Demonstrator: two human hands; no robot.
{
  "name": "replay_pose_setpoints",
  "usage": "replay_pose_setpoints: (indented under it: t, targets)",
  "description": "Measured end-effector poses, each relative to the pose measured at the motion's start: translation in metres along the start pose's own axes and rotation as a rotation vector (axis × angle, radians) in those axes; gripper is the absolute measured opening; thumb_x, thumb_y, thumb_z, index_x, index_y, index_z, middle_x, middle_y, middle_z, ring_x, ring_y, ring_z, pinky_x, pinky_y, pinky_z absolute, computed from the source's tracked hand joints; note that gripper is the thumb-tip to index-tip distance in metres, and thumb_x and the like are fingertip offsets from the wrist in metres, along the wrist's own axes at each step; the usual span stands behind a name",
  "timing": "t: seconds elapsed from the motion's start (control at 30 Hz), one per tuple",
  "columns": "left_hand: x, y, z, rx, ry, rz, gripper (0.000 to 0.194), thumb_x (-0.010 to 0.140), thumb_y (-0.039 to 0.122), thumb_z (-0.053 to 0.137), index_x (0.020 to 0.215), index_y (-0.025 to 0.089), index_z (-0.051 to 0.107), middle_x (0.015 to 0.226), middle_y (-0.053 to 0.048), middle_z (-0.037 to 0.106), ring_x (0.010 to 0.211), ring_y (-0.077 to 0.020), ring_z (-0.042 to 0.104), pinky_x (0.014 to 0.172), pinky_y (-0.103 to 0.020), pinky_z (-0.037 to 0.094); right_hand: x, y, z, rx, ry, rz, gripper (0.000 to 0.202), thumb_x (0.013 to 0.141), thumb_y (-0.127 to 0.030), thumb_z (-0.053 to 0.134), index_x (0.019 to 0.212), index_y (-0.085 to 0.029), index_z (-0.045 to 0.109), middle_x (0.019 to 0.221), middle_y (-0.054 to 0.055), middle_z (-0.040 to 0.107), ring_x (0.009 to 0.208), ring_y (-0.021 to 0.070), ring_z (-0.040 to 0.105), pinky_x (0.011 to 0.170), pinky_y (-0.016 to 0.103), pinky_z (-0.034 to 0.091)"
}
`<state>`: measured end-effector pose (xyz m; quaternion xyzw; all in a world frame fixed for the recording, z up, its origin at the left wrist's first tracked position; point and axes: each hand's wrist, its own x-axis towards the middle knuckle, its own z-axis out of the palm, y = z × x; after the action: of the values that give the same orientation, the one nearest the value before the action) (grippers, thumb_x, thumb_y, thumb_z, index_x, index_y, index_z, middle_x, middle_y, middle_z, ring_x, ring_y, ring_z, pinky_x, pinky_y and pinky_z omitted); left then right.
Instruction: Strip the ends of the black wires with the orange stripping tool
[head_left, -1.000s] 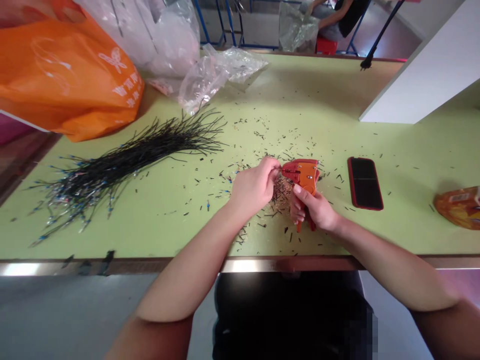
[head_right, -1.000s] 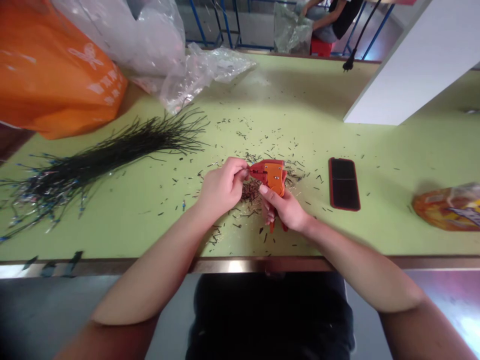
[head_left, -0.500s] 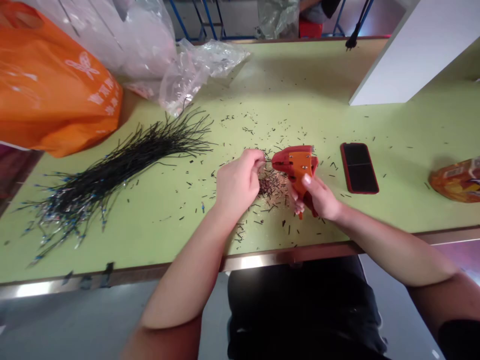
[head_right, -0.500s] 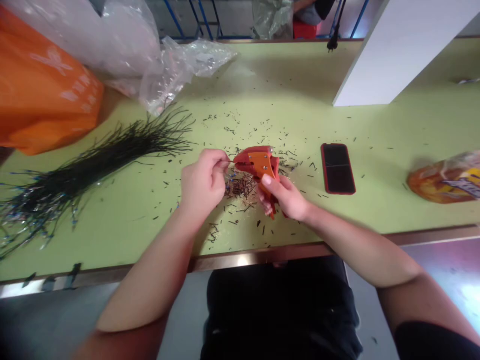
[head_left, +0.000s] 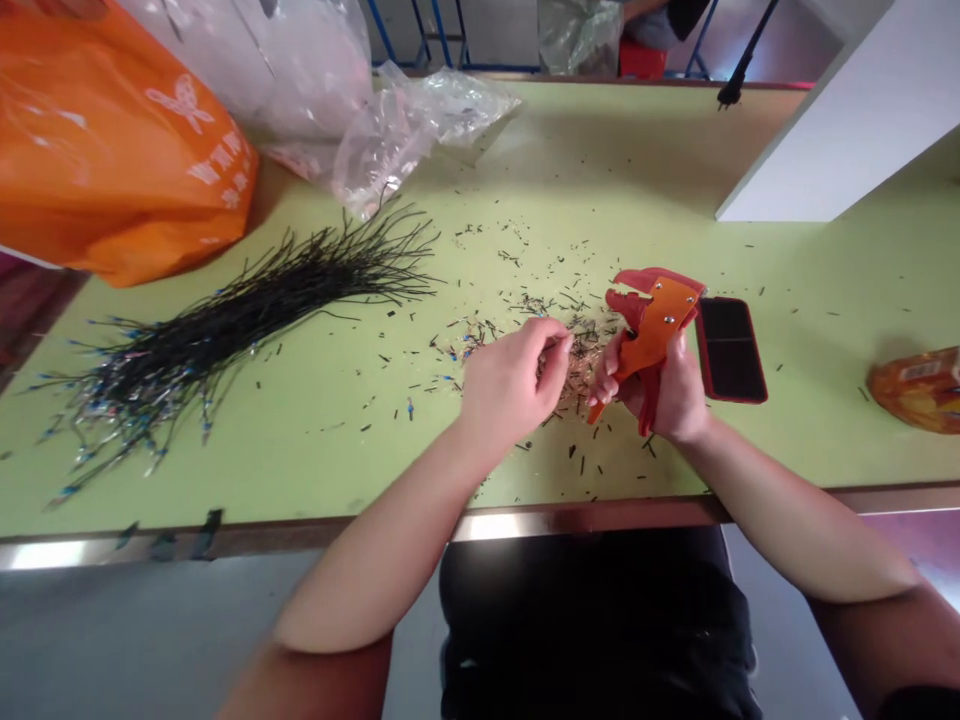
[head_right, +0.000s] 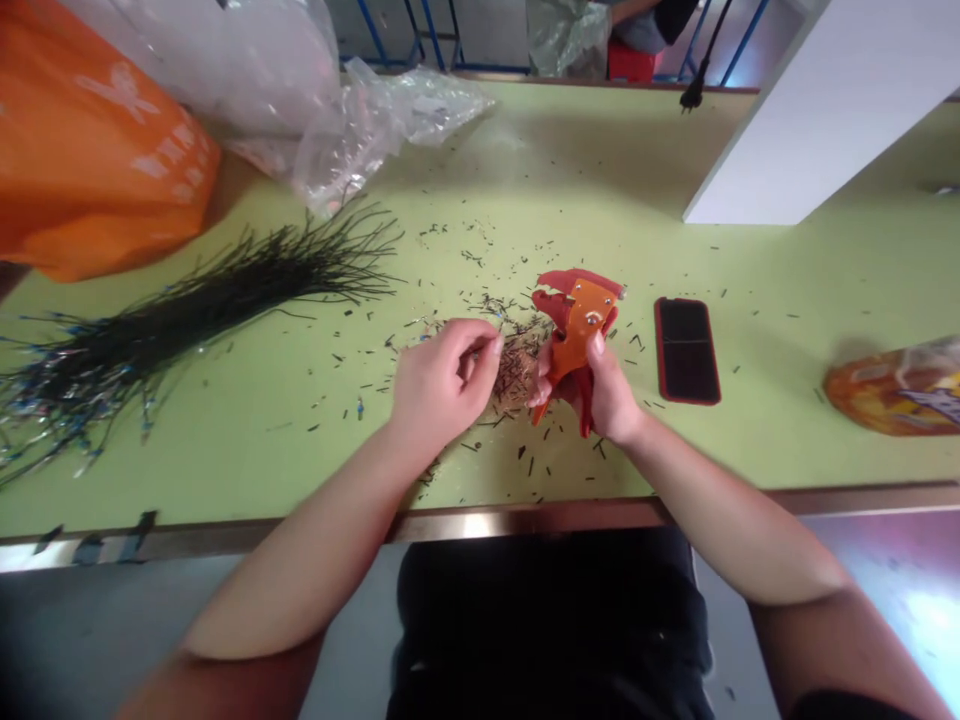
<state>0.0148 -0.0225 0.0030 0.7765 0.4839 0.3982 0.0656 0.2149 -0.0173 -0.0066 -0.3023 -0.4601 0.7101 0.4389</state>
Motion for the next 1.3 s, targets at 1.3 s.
replay_pose_setpoints:
  t: [1.3]
  targets:
    - [-0.005,0.014,0.001,0.019,0.084,0.154,0.007,0.102,0.020,0.056,0.098,0.021,0.062,0.071,0.003,0.075,0.053,-0.0094,0.063,0.051,-0.025,0.039,-0.002,0.022,0.003,-0.004,0.074,0.028,0.069,0.082,-0.086,0.060,0.113,-0.025,0.068,0.092,0.010,0.071,0.097,0.0323,0.073,0.072,0.043,0.066]
